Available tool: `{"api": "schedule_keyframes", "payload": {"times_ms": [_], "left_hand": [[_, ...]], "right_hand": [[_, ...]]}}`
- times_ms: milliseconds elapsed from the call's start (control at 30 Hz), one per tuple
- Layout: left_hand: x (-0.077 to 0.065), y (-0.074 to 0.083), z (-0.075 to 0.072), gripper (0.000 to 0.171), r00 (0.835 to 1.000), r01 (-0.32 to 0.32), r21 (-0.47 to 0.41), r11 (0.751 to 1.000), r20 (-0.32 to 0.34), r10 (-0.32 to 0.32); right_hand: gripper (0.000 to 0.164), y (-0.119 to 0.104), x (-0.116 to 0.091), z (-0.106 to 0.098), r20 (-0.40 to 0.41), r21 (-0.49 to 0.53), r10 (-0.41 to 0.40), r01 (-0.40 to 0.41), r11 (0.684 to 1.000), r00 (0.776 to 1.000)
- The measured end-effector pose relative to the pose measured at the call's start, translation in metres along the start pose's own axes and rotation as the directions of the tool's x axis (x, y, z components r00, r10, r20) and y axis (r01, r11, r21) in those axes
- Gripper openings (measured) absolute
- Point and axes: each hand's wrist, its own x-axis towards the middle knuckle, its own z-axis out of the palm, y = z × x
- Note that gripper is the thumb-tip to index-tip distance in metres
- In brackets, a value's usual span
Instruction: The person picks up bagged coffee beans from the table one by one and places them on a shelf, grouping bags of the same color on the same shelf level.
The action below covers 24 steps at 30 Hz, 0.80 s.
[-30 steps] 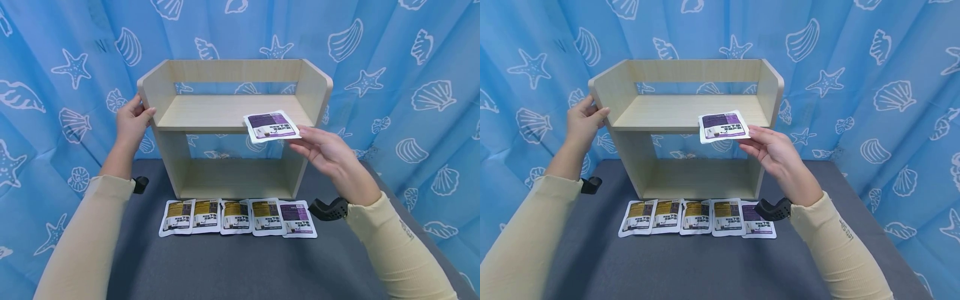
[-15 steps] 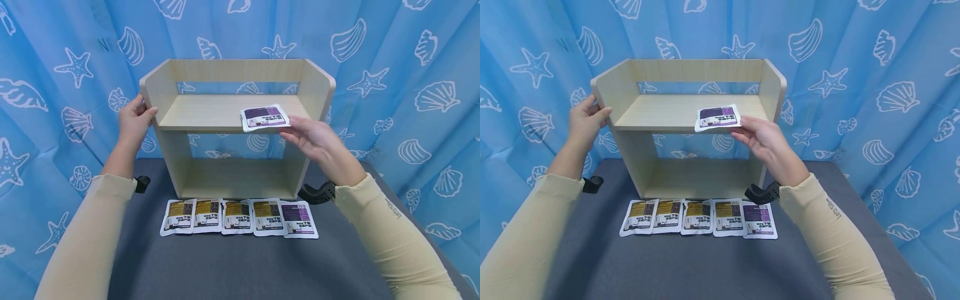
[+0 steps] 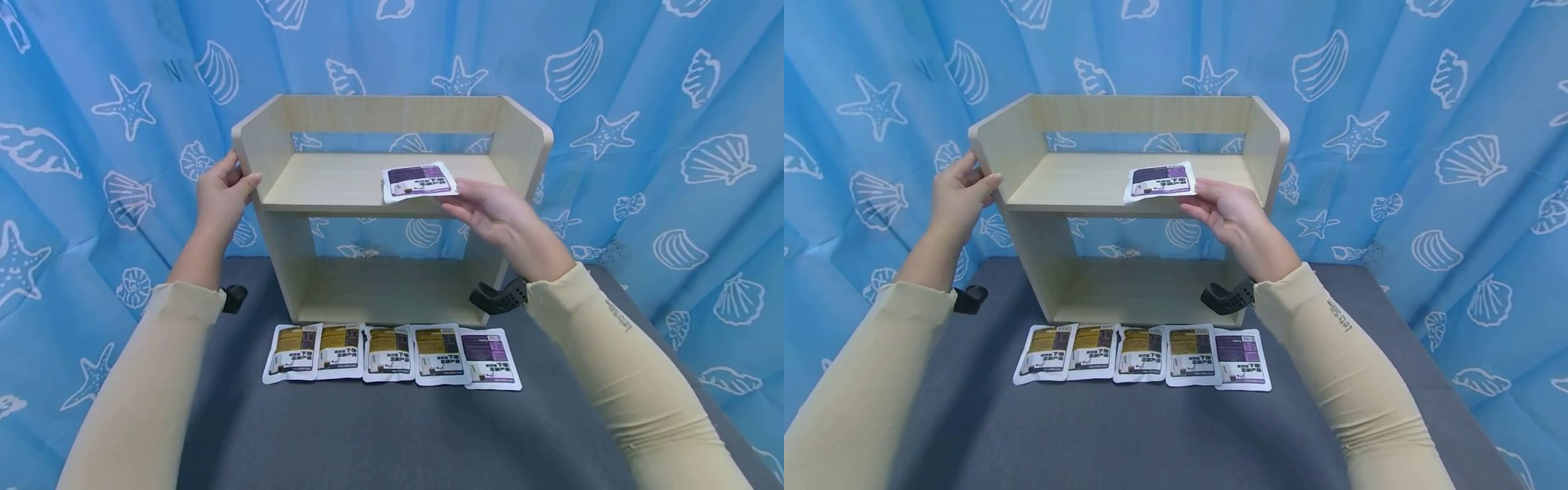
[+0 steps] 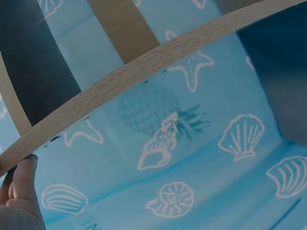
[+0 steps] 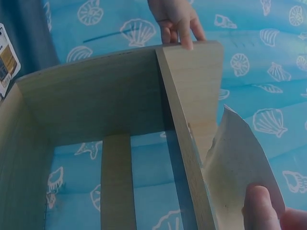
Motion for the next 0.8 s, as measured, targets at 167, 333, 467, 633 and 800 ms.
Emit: {"api": "schedule_keyframes", "payload": {"times_ms": [167,333,467,633,800], "left_hand": [[0.000,0.001,0.000,0.058,1.000,-0.006,0.005,1.000,0.002,0.006],[0.001,0.000,-0.001,0.057,1.000,-0.020,0.020,1.000,0.003,0.020],[0.002,0.000,-0.001,0.057,1.000,-0.005,0.006,1.000,0.004,0.005],[0.002,0.000,-0.002,0.058,1.000,-0.001,0.004,1.000,0.003,0.001],[0.002,-0.001,-0.001,0.058,1.000,-0.009,0.003,1.000,0.003,0.009]], "right_hand": [[0.054,0.002,0.007,0.007,0.013,0.052,0.023,-0.024,0.998,1.000],[0.049,0.005,0.016,0.018,-0.004,0.011,0.052,-0.052,0.999,0.999],[0.047,0.009,0.022,0.025,-0.014,-0.011,0.057,-0.057,0.998,0.998],[0.046,0.011,0.027,0.031,-0.018,0.003,0.060,-0.060,0.998,0.998],[0.045,0.014,0.032,0.035,-0.037,0.007,0.064,-0.064,0.998,0.997]]}}
